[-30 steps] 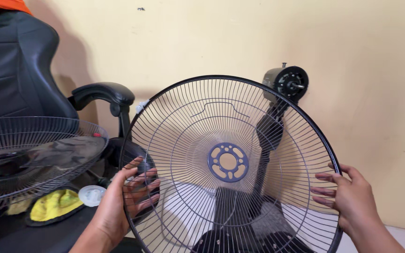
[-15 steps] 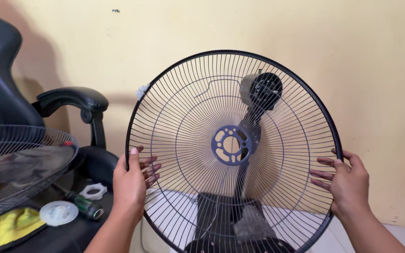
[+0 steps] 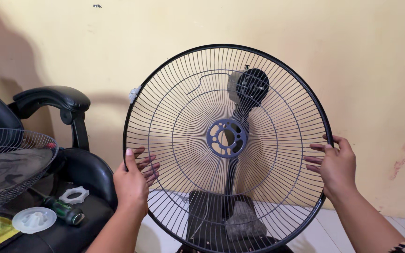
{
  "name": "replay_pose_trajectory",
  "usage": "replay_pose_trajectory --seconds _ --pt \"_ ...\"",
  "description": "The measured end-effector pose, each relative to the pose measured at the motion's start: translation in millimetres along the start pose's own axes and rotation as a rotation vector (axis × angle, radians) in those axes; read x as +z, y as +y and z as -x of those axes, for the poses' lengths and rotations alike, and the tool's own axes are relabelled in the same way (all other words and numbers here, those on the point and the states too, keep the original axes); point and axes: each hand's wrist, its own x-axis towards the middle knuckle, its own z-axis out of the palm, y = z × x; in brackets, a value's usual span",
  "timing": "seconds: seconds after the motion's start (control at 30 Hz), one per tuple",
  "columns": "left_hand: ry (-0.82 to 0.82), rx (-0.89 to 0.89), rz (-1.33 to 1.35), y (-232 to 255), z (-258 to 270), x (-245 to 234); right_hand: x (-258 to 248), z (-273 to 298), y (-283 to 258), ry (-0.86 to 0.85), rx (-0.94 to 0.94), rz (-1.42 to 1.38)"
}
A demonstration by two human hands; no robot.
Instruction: The person disassembles a standing fan by removing the front grille, the central cap, the fan blades, and the rear grille. They use a screwdriver to loosen a screw on the front grille and a brush to dust the rear grille.
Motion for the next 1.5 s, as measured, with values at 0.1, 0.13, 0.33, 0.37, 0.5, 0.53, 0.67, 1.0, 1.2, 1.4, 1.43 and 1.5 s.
replay_pose_trajectory --seconds 0.1,0.13,0.33,0.37,0.5,0.53,0.67,1.0,1.2,1.4,1.43,1.5 --pt "0.021 -0.001 0.0 3 -5 -6 9 0 7 0.179 -0.254 0.36" --pt "0.031 0.006 -0.005 5 -8 -8 14 1 9 0.256 -0.384 0.527" --pt "0.085 0.039 -0.021 19 -17 -34 81 22 -1 0.16 -0.723 0.614" --pt "0.095 0.042 -0.024 21 -17 -40 95 30 -5 0.091 -0.681 0.538" --pt "0.121 0.059 0.001 34 -19 -67 143 72 -21 -0.139 -0.521 0.347" --pt "0.12 0.074 0.003 39 -19 -75 154 83 -25 -0.184 -0.484 0.326" --pt "0.121 0.109 -0.023 53 -19 -103 191 122 -39 -0.284 -0.547 0.257" --pt "0.134 0.083 0.014 48 -40 -155 295 246 -104 -0.673 -0.684 -0.065" --pt "0.096 0.191 0.023 32 -65 -178 330 315 -128 -1.026 -0.776 -0.064" --pt "-0.055 0.121 0.278 32 -67 -204 355 342 -118 -1.092 -0.898 -0.01" --pt "-0.088 0.106 0.361 31 -66 -208 360 344 -114 -1.093 -0.934 -0.002" --pt "-0.21 0.16 0.49 26 -66 -215 371 348 -103 -1.145 -1.043 0.006"
